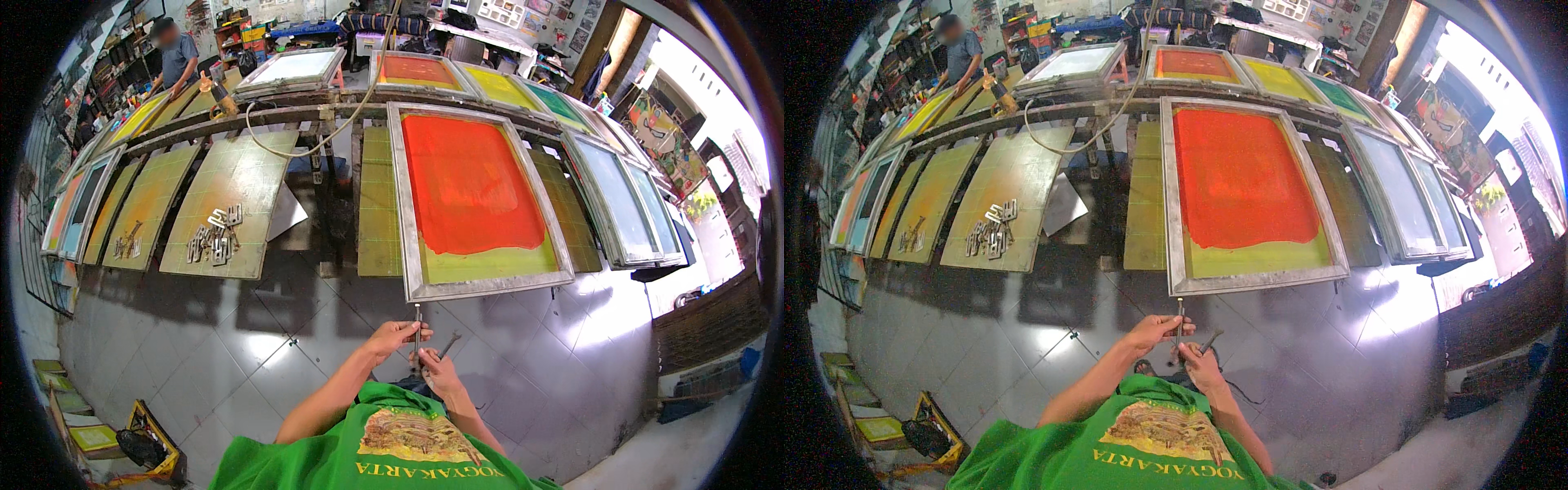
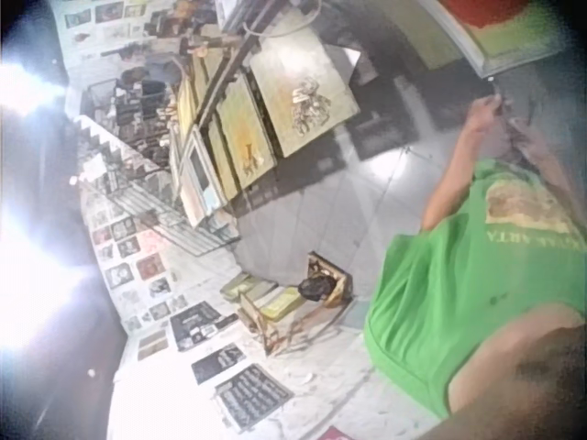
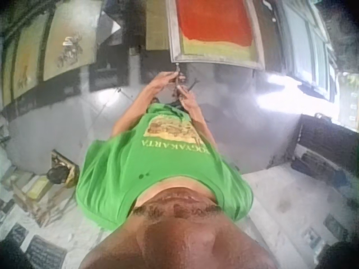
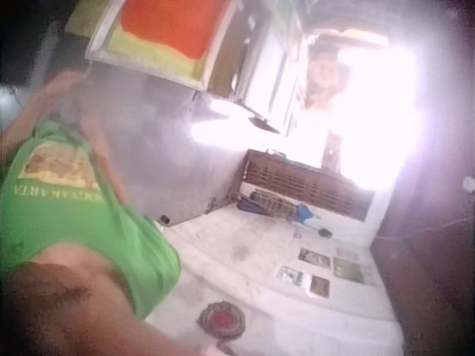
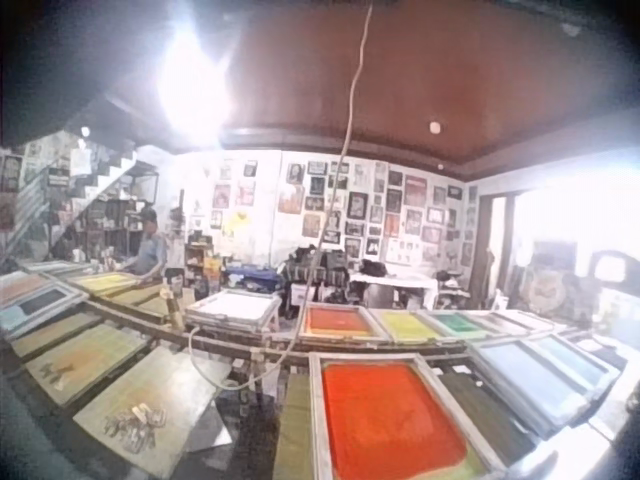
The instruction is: The person assembles screen frames by attaching small metal clips to the edges of rectangular frames using a screwdriver. They move between frames, tighten clips, and handle frames with both hands. Another person works nearby at a separate station.
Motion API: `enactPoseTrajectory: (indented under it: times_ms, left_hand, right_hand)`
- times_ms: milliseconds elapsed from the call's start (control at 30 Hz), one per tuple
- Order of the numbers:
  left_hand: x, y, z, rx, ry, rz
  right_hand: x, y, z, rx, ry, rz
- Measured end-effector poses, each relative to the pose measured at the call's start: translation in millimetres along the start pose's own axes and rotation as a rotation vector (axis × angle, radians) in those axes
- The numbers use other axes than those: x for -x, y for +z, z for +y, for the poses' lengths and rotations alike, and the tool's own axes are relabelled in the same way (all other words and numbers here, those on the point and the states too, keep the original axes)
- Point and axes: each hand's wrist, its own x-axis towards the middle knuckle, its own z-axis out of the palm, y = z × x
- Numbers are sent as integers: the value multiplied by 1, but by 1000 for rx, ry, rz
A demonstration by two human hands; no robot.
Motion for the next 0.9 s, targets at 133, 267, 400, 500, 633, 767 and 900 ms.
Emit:
enactPoseTrajectory:
  times_ms: [133,267,400,500,633,767,900]
  left_hand:
    - [14,13,17,-64,-37,21]
    - [1,9,0,-204,53,137]
    - [4,4,1,-434,112,298]
    - [14,14,4,-603,273,402]
    - [12,19,4,-444,187,329]
    - [-7,7,-22,-378,324,240]
    - [-18,1,-35,-242,347,149]
  right_hand:
    - [1,16,-30,1237,-217,307]
    - [23,54,-63,1509,-365,307]
    - [17,29,-67,761,-14,142]
    - [13,11,-75,706,33,110]
    - [5,-13,-52,216,183,154]
    - [3,-13,-60,357,74,62]
    - [1,9,-95,468,99,-21]
